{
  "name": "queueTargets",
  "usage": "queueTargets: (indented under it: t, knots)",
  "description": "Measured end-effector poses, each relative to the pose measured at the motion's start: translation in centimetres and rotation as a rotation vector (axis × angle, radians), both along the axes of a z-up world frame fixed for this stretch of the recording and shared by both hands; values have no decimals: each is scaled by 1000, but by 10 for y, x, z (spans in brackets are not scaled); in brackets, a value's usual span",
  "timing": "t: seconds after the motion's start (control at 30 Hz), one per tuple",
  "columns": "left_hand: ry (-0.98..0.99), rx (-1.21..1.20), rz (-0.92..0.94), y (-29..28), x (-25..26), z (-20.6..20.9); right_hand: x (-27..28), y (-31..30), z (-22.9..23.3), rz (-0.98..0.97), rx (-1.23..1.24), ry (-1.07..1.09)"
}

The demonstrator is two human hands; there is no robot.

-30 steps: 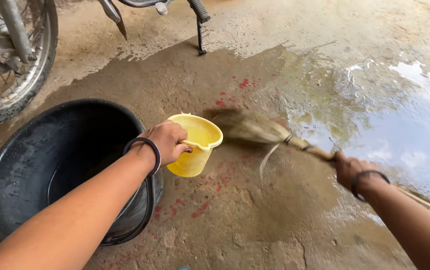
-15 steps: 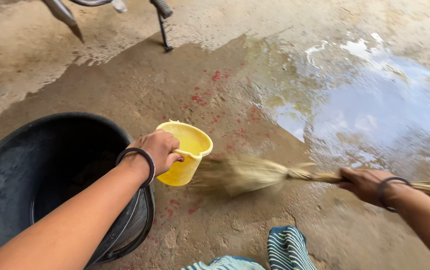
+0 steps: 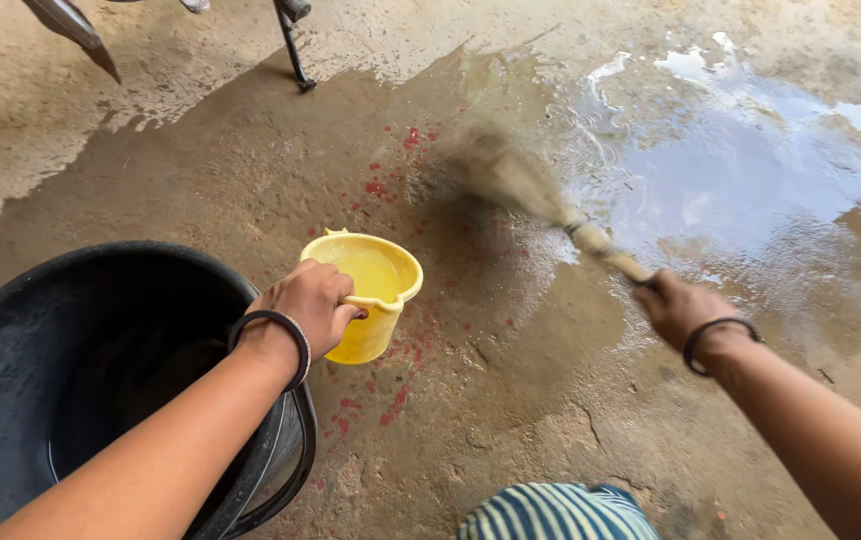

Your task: The person scoops water from a black bucket using a yellow cup and pours it onto a concrete floor. They then use a traditional straw broom to sweep the wet area, spreading the water and cleaning the surface near a parked motorcycle.

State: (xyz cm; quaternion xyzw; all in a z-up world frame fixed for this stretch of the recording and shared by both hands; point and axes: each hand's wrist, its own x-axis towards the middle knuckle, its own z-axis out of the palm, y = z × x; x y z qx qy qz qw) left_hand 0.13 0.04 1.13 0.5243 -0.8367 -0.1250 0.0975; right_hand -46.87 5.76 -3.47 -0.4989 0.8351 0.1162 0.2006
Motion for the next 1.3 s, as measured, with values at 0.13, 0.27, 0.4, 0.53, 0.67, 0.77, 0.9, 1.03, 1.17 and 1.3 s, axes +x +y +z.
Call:
queueTargets:
  t: [0.13,0.27,0.4,0.53,0.67,0.77,0.9,1.03,1.17,1.3]
  knots:
    - [-12,82,61,0,-1,1,-3,16,-9,192,189,143]
    - [-20,67,55,-1,-1,1,-29,-6,-39,-116,119,-5]
    - [-34,71,69,-1,-1,0,-37,-47,-51,-455,68,-282]
    - [-45,63,56,-3,-1,-2,8,-60,-63,-1254,-384,-1283]
    - [-32,57,65,-2,0,-3,74,-47,-76,-1810,-890,-1157]
    - [-26,89,86,-2,-3,-3,103,-29,-116,-2010,-1026,-1257]
    - [-53,66,72,-2,0,-4,133,-23,-145,-1989,-755,-1306]
    - [-49,62,81,-1,0,-3,153,-39,-111,-1512,-508,-1331]
    - [-34,85,99,-1,-4,-3,100,-50,-50,-1133,-293,-1482]
    - [-45,45,67,-2,-2,-4,59,-48,-14,-1166,-472,-1431]
